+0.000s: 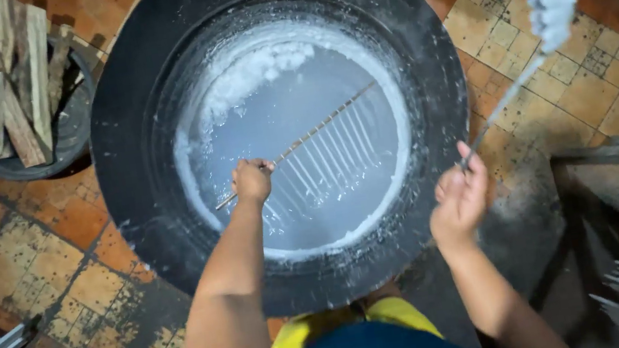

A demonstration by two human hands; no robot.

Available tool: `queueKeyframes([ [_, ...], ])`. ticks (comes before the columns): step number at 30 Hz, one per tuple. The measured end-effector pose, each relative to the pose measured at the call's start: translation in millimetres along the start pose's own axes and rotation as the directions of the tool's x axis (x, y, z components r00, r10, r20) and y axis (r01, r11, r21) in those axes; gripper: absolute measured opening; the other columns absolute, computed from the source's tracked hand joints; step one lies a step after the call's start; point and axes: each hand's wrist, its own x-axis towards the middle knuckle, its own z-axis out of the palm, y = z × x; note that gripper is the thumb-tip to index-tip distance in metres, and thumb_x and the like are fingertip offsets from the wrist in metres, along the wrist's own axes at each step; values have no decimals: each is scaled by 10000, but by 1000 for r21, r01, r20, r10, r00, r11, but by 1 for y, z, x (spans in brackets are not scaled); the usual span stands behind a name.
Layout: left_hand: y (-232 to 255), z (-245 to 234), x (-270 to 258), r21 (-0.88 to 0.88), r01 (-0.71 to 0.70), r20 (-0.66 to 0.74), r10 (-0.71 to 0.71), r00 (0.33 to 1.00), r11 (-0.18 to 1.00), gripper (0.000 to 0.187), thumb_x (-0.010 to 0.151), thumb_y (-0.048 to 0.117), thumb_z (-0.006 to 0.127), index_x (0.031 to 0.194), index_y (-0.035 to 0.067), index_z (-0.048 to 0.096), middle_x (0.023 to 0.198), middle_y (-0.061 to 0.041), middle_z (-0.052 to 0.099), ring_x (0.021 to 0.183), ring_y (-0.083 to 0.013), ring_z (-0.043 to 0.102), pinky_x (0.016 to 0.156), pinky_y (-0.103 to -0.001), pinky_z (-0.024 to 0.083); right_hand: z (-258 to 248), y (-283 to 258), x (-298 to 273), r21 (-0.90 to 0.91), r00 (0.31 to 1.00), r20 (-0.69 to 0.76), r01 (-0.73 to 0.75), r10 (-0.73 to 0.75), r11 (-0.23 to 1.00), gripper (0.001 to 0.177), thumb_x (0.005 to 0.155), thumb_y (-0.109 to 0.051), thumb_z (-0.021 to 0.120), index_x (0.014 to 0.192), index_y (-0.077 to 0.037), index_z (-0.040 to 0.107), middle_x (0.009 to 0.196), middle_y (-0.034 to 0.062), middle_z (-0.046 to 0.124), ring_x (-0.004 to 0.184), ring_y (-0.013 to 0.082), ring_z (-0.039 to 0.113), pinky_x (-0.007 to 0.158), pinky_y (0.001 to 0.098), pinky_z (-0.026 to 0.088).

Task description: Dipping a rack of candle wicks into a vat of molten wax to build up layers of wax on the wicks.

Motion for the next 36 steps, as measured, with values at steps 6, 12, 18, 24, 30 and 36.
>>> queueKeyframes([
  [6, -5, 24, 41, -58, 110, -10, -111, 994, 992, 185, 1010, 378, 654, 1131, 302, 771, 1361, 5, 497, 1337, -334, 395, 1173, -508, 267, -15, 9, -14, -54, 998, -55, -31, 28, 998, 342, 1111, -126, 358, 1388, 61, 429, 607, 43, 360, 498, 143, 371, 483, 260, 368],
  [12, -8, 28, 52, -217, 202, -73, -222, 972, 955, 224, 1013, 316, 670, 833, 333, 801, 1229, 100, 421, 1111, -258, 324, 1117, -360, 198, 0, -29, -8, -126, 983, -120, -155, 140, 980, 447, 1090, -217, 391, 1456, 34, 439, 701, 9, 418, 608, 99, 398, 575, 237, 395],
  [18, -5, 36, 56, -299, 309, -56, -340, 939, 903, 305, 1024, 242, 667, 782, 364, 805, 1227, 127, 411, 1095, -281, 300, 1095, -375, 289, -1, -30, -9, -97, 982, -119, -160, 148, 982, 439, 1093, -207, 374, 1467, 18, 421, 729, 25, 405, 632, 117, 379, 601, 261, 385],
  [24, -10, 41, 54, -253, 271, -87, -301, 950, 929, 273, 1037, 309, 635, 822, 335, 802, 1250, 83, 429, 1031, -290, 325, 1025, -384, 305, -2, -18, -7, -138, 986, -129, -125, 107, 982, 477, 1078, -220, 403, 1444, 82, 453, 696, 30, 416, 583, 107, 407, 534, 251, 399],
  [30, 10, -15, 29, -169, 69, -103, -87, 991, 983, 145, 971, 387, 701, 1044, 304, 796, 1245, 5, 466, 1223, -323, 391, 1110, -504, 274, -2, 15, 0, 4, 996, -85, 31, -30, 1000, 294, 1096, -97, 386, 1365, 19, 409, 558, 73, 377, 438, 170, 413, 412, 257, 350],
  [36, 63, -129, -50, -17, -115, -271, 106, 957, 993, 203, 985, 350, 691, 1084, 215, 805, 1268, -56, 525, 1191, -366, 456, 1028, -519, 388, 9, -15, 10, -145, 1000, -26, 5, -9, 989, 534, 1116, -130, 310, 1649, -121, 277, 597, 63, 395, 537, 147, 431, 483, 253, 352],
])
